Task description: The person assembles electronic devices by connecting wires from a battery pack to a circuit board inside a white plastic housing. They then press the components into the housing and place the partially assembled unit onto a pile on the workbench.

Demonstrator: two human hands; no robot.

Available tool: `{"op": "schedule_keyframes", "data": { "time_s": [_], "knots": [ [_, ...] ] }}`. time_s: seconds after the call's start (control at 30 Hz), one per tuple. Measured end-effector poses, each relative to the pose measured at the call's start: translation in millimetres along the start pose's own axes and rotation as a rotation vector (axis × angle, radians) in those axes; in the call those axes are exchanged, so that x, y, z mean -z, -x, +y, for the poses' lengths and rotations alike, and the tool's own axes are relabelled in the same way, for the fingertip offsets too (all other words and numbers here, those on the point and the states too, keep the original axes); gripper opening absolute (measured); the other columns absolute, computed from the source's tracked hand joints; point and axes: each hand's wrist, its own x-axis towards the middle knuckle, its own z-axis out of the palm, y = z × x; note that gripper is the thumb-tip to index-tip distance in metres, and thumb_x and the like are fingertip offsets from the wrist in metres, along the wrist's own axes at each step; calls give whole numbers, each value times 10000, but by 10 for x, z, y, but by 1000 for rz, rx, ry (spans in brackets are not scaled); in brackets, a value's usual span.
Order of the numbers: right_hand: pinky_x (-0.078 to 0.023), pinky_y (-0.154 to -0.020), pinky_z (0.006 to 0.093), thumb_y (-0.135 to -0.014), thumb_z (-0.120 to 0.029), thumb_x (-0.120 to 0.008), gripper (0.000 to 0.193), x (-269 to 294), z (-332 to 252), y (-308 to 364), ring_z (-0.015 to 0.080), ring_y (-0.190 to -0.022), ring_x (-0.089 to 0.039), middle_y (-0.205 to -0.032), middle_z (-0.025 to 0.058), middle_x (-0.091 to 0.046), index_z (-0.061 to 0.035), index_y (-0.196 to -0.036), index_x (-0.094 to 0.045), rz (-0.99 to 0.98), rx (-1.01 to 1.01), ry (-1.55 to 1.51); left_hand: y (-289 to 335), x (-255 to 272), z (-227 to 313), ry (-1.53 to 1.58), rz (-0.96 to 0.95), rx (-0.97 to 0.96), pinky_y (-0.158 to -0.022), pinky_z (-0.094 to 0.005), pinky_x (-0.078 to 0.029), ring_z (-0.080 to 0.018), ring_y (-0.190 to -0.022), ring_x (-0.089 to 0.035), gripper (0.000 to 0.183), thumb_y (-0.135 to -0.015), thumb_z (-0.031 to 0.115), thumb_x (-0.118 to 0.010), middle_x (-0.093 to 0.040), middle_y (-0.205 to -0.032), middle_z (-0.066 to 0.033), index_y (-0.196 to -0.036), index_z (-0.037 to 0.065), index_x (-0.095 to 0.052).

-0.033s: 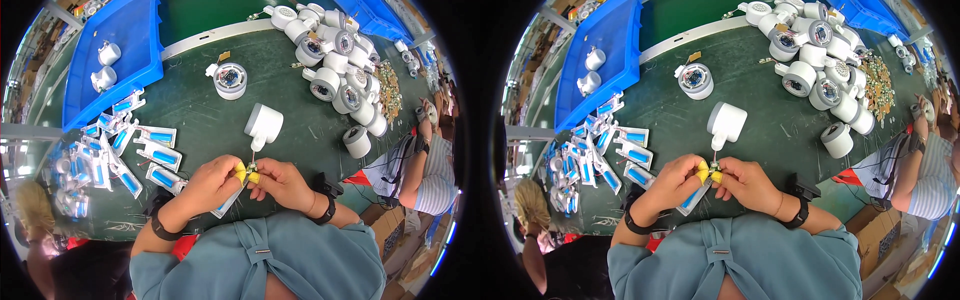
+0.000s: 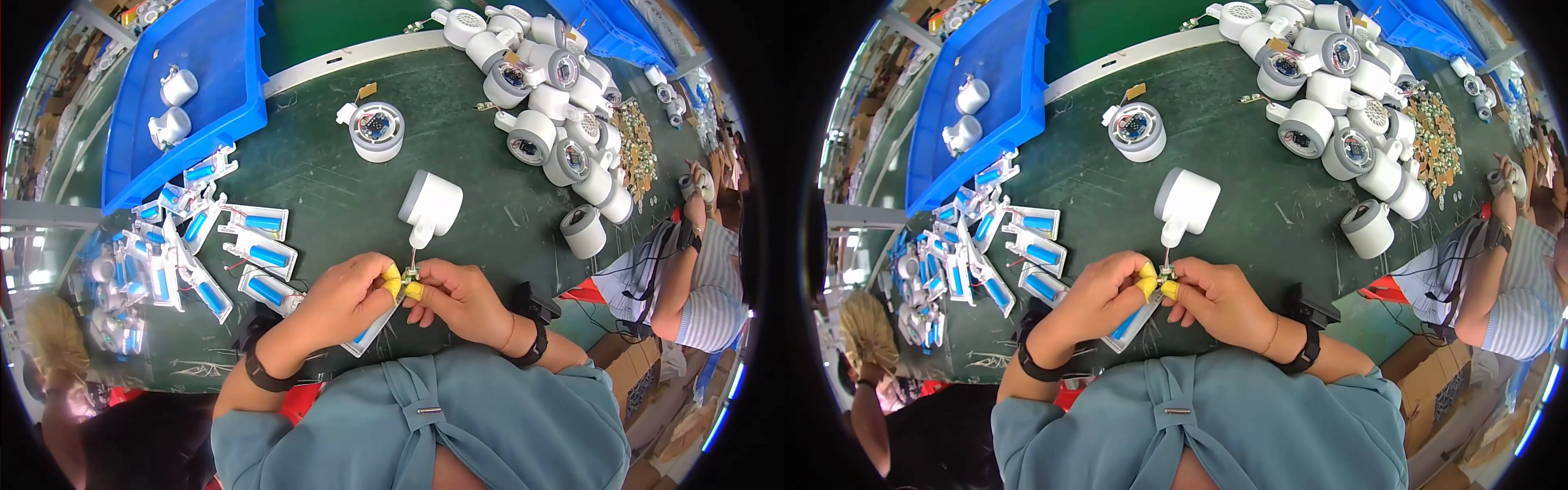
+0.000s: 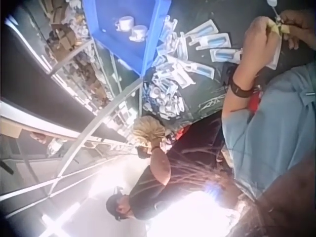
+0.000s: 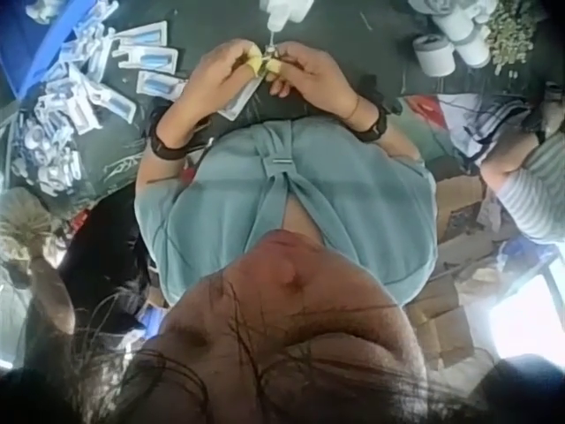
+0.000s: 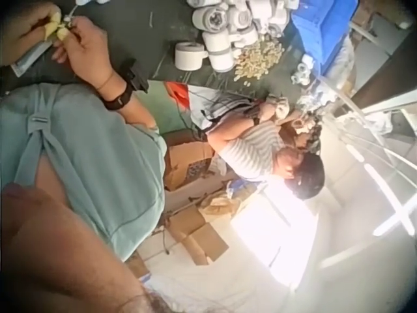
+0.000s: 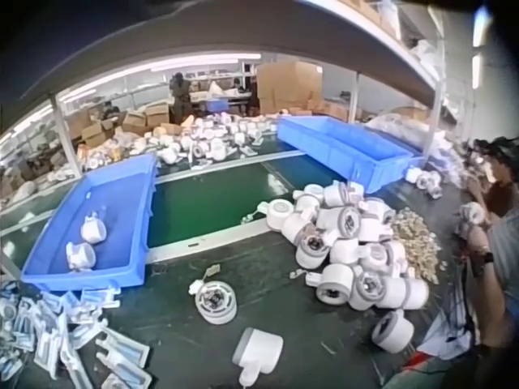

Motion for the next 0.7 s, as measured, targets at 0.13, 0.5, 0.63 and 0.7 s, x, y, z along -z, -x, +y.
{"op": "schedule_keyframes", "data": {
  "time_s": [0.13,0.5,0.63,0.7],
  "knots": [
    [-565,-642,247,-986,-22,-519,156,-61,-10,-4,115,-753,-680,-900,74,-681,30,-1096,-616,59,66,159,-66,194,36,8,-174,98,-665,-363,-491,-288,-747,-623,190,-854,114,-602,-620,-844,-144,-1003,5,-559],
    [-542,-554,245,-940,9,-551,133,-163,74,-42,127,-693,-682,-871,85,-647,41,-1047,-623,239,249,436,34,-97,22,67,186,110,-553,-228,-443,-48,-632,-545,128,-865,5,-587,-628,-762,-24,-980,-28,-632],
    [-518,-556,318,-921,-3,-577,83,-185,96,-53,219,-623,-675,-830,143,-634,48,-984,-593,306,330,491,93,-209,128,68,287,117,-598,-319,-488,-199,-623,-587,155,-817,17,-625,-612,-784,-113,-967,-23,-629],
    [-519,-559,317,-922,-2,-573,84,-186,101,-53,220,-618,-672,-835,144,-633,46,-987,-593,321,356,519,119,-215,163,101,272,161,-599,-319,-489,-198,-627,-588,152,-817,12,-622,-609,-785,-110,-965,-22,-631]
  ]
}}
